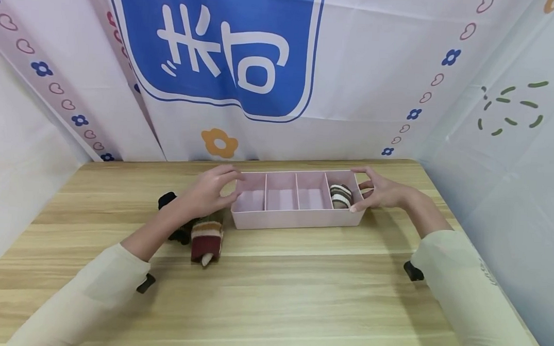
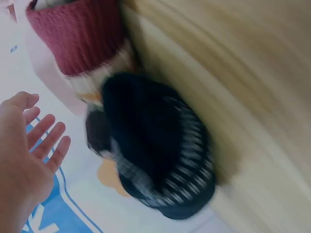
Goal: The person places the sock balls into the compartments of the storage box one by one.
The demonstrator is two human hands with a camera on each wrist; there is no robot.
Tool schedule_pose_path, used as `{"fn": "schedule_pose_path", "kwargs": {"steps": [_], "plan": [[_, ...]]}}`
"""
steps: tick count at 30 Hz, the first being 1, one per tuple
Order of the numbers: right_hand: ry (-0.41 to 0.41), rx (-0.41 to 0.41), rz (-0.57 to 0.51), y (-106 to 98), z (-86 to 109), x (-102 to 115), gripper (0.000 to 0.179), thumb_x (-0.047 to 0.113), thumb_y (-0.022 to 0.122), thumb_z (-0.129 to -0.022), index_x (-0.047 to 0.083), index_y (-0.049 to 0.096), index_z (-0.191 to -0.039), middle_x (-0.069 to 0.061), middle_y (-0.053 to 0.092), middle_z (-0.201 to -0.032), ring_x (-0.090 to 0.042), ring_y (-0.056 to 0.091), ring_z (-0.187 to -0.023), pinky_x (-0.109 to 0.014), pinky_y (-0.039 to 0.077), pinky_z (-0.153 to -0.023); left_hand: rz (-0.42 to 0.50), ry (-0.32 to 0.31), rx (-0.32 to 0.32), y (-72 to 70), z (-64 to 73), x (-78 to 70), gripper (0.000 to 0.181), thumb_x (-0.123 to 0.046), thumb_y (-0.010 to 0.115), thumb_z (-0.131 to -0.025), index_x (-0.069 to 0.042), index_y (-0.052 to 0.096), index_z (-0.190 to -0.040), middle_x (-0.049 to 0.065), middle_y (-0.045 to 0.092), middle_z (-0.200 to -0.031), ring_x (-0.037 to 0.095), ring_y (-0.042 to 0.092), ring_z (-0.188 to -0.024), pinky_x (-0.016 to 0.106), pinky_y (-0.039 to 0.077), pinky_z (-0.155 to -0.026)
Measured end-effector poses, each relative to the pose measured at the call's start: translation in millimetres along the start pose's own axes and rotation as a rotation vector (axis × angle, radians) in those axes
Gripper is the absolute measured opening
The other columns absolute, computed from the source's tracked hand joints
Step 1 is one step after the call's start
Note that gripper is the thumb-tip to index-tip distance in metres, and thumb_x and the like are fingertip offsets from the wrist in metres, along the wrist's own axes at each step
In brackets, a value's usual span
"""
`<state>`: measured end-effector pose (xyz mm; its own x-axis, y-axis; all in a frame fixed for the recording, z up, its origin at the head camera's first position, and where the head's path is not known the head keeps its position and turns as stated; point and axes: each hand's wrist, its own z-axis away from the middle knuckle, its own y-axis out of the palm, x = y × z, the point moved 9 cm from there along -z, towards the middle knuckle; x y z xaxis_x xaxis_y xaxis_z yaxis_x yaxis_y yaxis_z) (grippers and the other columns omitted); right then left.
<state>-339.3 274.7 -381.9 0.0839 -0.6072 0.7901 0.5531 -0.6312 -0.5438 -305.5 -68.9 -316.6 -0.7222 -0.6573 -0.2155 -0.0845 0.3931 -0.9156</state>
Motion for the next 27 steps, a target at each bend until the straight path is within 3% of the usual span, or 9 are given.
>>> {"fn": "schedule_pose_path", "kwargs": {"steps": [5, 12, 20, 27], "plan": [[0.007, 0.004, -0.010, 1.2, 0.5, 0.2, 0.104, 0.018, 0.082, -0.087, 0.012, 0.009, -0.161, -0.042, 0.030, -0.155, -0.059, 0.039, -0.139, -0.064, 0.041, -0.110, 0.005, -0.001, -0.048, -9.4, 24.0, 17.5, 0.028, -0.009, 0.074, -0.093, 0.001, 0.071, -0.119, 0.016, 0.069, -0.119, 0.033, 0.067, -0.110, 0.046, 0.056, -0.094], [0.003, 0.007, -0.017, 1.6, 1.9, 0.8, 0.104, 0.017, 0.082, -0.087, 0.012, 0.009, -0.160, -0.043, 0.029, -0.154, -0.060, 0.038, -0.139, -0.064, 0.040, -0.110, 0.038, -0.054, -0.078, -16.5, 49.8, 37.6, 0.028, -0.006, 0.077, -0.091, 0.001, 0.071, -0.117, 0.018, 0.068, -0.123, 0.037, 0.066, -0.114, 0.050, 0.055, -0.097], [0.000, 0.007, -0.024, 2.6, 1.9, -0.9, 0.104, 0.015, 0.082, -0.087, 0.012, 0.009, -0.161, -0.044, 0.030, -0.154, -0.060, 0.038, -0.139, -0.064, 0.041, -0.110, 0.032, -0.095, -0.040, -17.2, 67.2, 48.8, 0.032, -0.011, 0.079, -0.090, 0.003, 0.070, -0.118, 0.017, 0.069, -0.117, 0.035, 0.067, -0.108, 0.051, 0.055, -0.093], [-0.003, 0.003, -0.021, 1.9, 1.5, 0.0, 0.104, 0.013, 0.082, -0.087, 0.012, 0.009, -0.161, -0.044, 0.029, -0.154, -0.061, 0.036, -0.140, -0.065, 0.040, -0.110, 0.040, -0.147, 0.018, -11.8, 77.8, 59.9, 0.041, -0.018, 0.081, -0.090, 0.002, 0.069, -0.124, 0.019, 0.068, -0.124, 0.039, 0.065, -0.116, 0.055, 0.052, -0.098]]}}
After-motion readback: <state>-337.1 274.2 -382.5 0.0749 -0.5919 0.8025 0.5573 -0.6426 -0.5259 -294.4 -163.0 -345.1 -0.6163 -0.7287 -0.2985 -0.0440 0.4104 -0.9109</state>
